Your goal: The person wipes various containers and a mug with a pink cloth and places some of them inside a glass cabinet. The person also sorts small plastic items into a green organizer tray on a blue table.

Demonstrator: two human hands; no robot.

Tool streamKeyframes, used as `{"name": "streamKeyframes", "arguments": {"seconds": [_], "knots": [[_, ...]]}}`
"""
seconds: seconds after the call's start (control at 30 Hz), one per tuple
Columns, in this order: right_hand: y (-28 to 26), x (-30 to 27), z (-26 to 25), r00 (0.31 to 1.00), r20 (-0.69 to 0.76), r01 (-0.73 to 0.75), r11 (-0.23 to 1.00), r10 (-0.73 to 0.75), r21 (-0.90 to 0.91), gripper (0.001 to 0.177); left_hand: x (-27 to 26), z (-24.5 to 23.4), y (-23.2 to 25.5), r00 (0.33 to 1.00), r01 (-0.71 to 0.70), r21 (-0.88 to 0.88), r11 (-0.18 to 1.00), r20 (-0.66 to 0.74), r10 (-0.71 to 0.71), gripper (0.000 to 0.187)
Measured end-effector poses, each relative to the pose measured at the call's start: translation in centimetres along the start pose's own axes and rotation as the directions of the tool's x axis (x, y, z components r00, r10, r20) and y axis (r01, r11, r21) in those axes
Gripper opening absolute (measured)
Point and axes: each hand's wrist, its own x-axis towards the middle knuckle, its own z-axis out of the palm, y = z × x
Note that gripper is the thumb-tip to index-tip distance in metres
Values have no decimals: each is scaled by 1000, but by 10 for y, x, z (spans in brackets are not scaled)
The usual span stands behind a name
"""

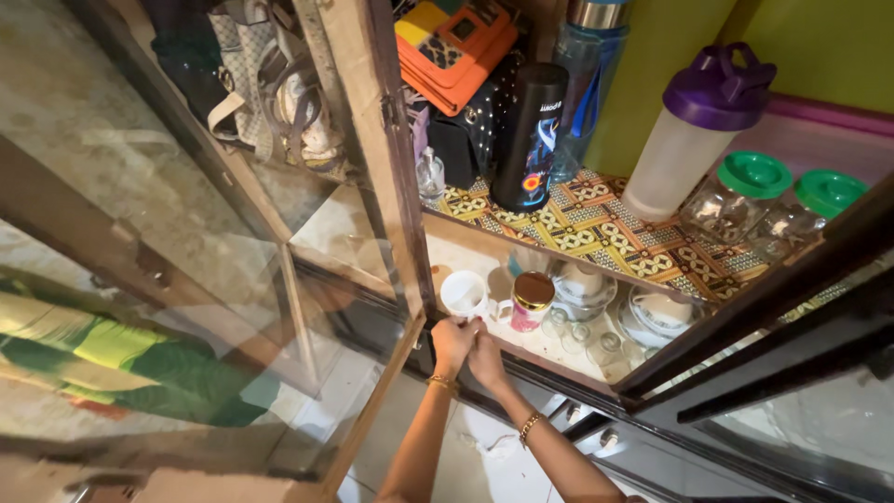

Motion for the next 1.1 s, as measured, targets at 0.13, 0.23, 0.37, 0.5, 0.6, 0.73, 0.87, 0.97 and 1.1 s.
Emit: {"name": "streamKeyframes", "arguments": {"seconds": [0.13, 0.23, 0.37, 0.5, 0.6, 0.73, 0.87, 0.97, 1.1], "knots": [[-2, 16, -5, 988, 109, 89, 983, -108, 161, 40, 32, 15, -27, 997, -73, 101, 992, -17, 75, 38], [-1, 19, -18, 828, 327, -545, 791, 455, 279, 67, 61, 28, -41, 982, -180, 204, 962, -17, 187, 36], [22, 0, -51, 806, 231, -587, 787, 545, 189, 62, 85, 37, -49, 976, -204, 219, 954, 119, 181, 31], [50, -15, -92, 917, -32, -398, 917, 398, 14, 57, 112, 42, -54, 948, -243, 196, 950, 256, 190, 28], [55, -17, -114, 946, -175, -293, 952, 274, -92, 36, 125, 44, -58, 920, -199, 197, 960, 374, 114, 25], [57, -18, -138, 812, -168, -529, 826, 559, 195, 84, 139, 52, -59, 893, -262, 236, 936, 427, 142, 23], [53, -13, -151, 837, -51, -522, 823, 545, 222, 95, 147, 60, -60, 872, -354, 191, 916, 422, 249, 17], [39, -7, -155, 733, 136, -660, 647, 667, 383, 105, 149, 68, -59, 886, -362, 146, 921, 361, 291, 17], [24, -4, -149, 649, 258, -727, 484, 715, 487, 95, 138, 65, -57, 916, -324, 227, 918, 318, 245, 15]]}}
